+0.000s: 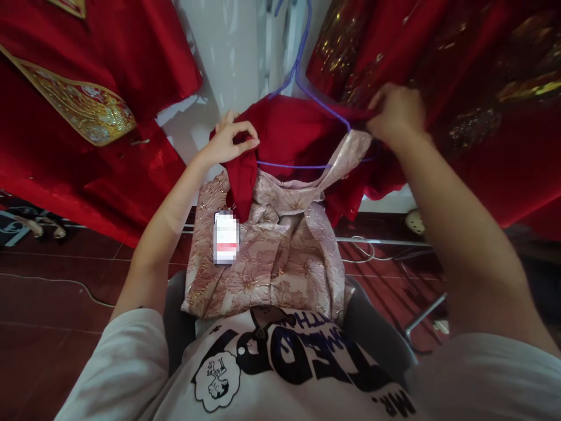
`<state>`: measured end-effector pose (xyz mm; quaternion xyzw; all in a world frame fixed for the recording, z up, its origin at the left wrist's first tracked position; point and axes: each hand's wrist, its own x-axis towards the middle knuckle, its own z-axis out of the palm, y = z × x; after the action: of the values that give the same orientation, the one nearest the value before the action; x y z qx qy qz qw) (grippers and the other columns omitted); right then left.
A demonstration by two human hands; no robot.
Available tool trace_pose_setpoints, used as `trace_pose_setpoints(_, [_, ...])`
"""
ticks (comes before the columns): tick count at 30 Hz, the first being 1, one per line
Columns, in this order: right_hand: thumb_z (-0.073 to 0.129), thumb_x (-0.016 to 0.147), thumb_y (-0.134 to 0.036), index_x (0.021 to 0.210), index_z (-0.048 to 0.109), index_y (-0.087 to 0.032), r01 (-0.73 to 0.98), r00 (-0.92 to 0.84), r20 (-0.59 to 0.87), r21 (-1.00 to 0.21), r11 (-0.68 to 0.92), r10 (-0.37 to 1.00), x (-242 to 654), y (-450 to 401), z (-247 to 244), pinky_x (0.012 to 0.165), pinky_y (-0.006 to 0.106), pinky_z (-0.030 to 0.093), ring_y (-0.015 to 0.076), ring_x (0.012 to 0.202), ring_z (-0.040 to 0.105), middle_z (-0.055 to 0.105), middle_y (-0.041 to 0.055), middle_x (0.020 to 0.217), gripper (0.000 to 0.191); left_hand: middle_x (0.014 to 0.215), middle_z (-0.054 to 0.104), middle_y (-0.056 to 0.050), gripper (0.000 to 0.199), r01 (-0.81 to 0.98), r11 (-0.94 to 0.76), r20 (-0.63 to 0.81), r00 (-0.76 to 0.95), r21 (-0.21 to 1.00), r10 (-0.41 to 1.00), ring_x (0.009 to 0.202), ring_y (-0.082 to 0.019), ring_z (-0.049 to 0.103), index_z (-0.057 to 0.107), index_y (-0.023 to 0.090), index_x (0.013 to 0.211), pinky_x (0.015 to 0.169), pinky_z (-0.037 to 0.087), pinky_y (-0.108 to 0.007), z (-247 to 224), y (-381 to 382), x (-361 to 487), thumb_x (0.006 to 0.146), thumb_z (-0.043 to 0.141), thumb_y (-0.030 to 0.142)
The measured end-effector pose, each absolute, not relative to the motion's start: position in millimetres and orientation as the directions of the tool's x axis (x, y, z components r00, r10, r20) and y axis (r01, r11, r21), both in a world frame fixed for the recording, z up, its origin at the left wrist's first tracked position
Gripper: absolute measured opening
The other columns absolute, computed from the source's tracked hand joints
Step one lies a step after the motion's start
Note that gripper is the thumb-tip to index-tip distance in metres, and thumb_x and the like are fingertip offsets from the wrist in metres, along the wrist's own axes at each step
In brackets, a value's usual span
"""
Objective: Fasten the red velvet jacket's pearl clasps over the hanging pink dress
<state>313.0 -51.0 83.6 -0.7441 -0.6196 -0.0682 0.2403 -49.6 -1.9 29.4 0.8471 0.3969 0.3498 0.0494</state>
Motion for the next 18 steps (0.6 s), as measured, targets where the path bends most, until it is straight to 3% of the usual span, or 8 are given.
trace_pose_setpoints(5, [0.065, 0.088, 0.001, 0.134, 0.070, -0.009, 0.956, 0.248, 0.377, -0.245, -0.163, 0.892, 337.7, -78.3, 80.9, 0.102, 0.038, 0.052, 0.0282, 0.127, 0.068, 0.070, 0.0239, 0.136, 0.048, 0.103, 0.059, -0.010, 0.043, 0.656, -0.662, 0.539, 0.431, 0.363, 0.723, 0.124, -0.037, 0.051, 0.072, 0.028, 0.096, 0.116, 0.037, -0.061, 21.9, -0.6, -45.4, 0.091, 0.069, 0.070])
trace_pose_setpoints(11, [0.088, 0.078, -0.008, 0.138, 0.064, -0.011, 0.981, 0.148, 0.143, -0.147, -0.127, 0.979, 343.5, -94.1, 86.7, 0.099, 0.044, 0.051, 0.0286, 0.119, 0.068, 0.071, 0.0202, 0.131, 0.064, 0.105, 0.056, -0.012, 0.044, 0.668, -0.645, 0.566, 0.388, 0.372, 0.728, 0.129, -0.041, 0.048, 0.070, 0.027, 0.096, 0.114, 0.037, -0.064, 15.5, -1.4, -40.4, 0.091, 0.068, 0.071])
trace_pose_setpoints(18, [0.078, 0.093, -0.024, 0.107, 0.062, -0.019, 0.898, 0.024, 0.351, -0.419, 0.134, 0.936, 319.6, -86.3, 70.3, 0.093, 0.042, 0.051, 0.0235, 0.098, 0.067, 0.074, 0.0113, 0.107, 0.022, 0.107, 0.057, -0.012, 0.036, 0.663, -0.637, 0.590, 0.350, 0.392, 0.727, 0.130, -0.042, 0.047, 0.070, 0.027, 0.098, 0.115, 0.035, -0.064, 5.6, -2.8, -34.2, 0.092, 0.071, 0.062])
